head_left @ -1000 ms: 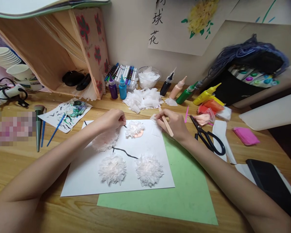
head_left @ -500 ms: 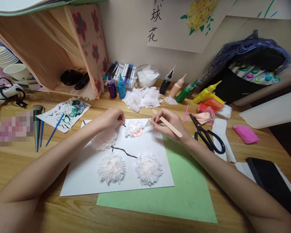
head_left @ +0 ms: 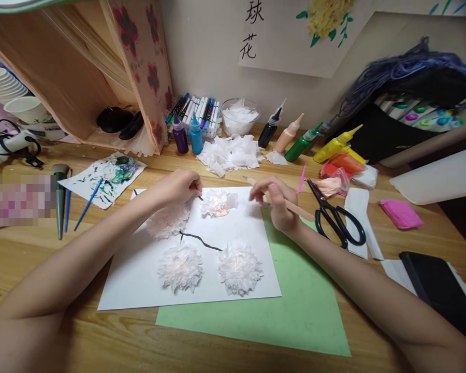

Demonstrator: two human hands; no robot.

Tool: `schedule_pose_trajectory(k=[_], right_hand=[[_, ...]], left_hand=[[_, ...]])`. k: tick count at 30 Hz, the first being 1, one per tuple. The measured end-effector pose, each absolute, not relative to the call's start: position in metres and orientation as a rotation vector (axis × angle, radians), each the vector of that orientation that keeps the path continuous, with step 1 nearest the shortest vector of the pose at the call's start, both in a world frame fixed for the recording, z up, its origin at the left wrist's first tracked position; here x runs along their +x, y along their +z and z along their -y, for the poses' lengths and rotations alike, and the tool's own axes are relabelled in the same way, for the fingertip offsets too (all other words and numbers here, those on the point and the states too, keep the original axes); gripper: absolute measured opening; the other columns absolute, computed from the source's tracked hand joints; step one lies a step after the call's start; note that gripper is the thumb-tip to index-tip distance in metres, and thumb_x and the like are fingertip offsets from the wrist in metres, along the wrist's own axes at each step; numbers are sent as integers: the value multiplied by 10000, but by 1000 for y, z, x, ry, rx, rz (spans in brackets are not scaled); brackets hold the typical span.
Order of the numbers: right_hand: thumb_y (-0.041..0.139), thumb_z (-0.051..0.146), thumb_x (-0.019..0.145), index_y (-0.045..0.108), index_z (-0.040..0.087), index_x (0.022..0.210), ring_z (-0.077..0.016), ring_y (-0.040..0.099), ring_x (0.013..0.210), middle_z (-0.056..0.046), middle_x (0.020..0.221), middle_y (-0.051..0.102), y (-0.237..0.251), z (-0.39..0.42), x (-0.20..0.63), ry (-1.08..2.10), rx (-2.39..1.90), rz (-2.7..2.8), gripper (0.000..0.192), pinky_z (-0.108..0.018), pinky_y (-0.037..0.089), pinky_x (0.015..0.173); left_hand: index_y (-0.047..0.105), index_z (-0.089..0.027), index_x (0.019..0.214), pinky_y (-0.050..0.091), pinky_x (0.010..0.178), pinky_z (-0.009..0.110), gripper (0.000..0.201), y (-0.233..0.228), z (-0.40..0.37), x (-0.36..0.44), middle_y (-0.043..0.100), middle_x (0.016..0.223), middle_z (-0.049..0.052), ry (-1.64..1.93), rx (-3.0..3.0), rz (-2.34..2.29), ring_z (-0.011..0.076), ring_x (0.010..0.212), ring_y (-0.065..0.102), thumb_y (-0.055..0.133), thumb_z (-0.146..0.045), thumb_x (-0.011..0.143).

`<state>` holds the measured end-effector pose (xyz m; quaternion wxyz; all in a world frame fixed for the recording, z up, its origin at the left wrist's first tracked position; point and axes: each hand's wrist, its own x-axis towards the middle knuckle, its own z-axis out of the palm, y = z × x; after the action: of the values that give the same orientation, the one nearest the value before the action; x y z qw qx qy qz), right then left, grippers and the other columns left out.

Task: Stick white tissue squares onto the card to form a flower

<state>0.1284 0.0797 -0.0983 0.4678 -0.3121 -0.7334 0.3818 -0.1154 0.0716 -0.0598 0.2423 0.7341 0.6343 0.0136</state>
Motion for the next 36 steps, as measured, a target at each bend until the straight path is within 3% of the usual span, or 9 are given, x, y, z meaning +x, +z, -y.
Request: schedule_pose_trajectory(k=[4, 14, 24, 31, 33, 36], right_hand=[[268, 431, 936, 557, 190, 570, -122, 458, 496, -18, 524, 518, -103, -77, 133, 1000, -602, 1859, 525, -279, 378, 515], [260, 377, 960, 562, 182, 675, -110, 513, 557, 2, 552, 540, -114, -80, 127, 1124, -638, 2155, 459, -250, 402, 579], [265, 433, 950, 575, 182, 662, -115, 518, 538, -1, 543, 545, -114, -79, 128, 1233, -676, 2061, 493, -252, 397, 543], [276, 430, 944, 570, 189, 610, -118, 500, 514, -5, 532, 536, -113, -76, 128, 1121, -653, 2002, 506, -264, 397, 535], [335, 400, 935, 570, 194, 608, -121, 513, 540, -7, 560, 555, -111, -75, 128, 963, -699, 1905, 452, -268, 407, 560], [559, 365, 837, 584, 201, 727, -138, 564, 653, -16, 717, 620, -109, -76, 125, 818, -883, 1779, 199, -270, 437, 608]], left_hand=[[641, -182, 764, 369, 562, 200, 137, -60, -72, -115, 690, 813, 0, 40, 1993, -1726, 128, 712, 595, 519, -201, 707], [657, -181, 772, 377, 571, 204, 160, -64, -73, -117, 697, 824, 10, 44, 2030, -1721, 137, 726, 602, 515, -204, 701], [660, -180, 770, 380, 568, 203, 168, -63, -72, -117, 700, 825, 13, 40, 2023, -1719, 138, 726, 605, 511, -205, 694], [656, -179, 768, 383, 577, 199, 154, -62, -71, -116, 698, 819, 12, 47, 2019, -1717, 137, 729, 604, 516, -189, 706], [657, -177, 768, 380, 576, 199, 152, -59, -70, -114, 698, 826, 13, 32, 2009, -1732, 138, 730, 603, 518, -183, 709], [660, -175, 777, 373, 571, 201, 156, -56, -70, -113, 698, 840, 17, 12, 2003, -1745, 140, 733, 602, 519, -180, 713]])
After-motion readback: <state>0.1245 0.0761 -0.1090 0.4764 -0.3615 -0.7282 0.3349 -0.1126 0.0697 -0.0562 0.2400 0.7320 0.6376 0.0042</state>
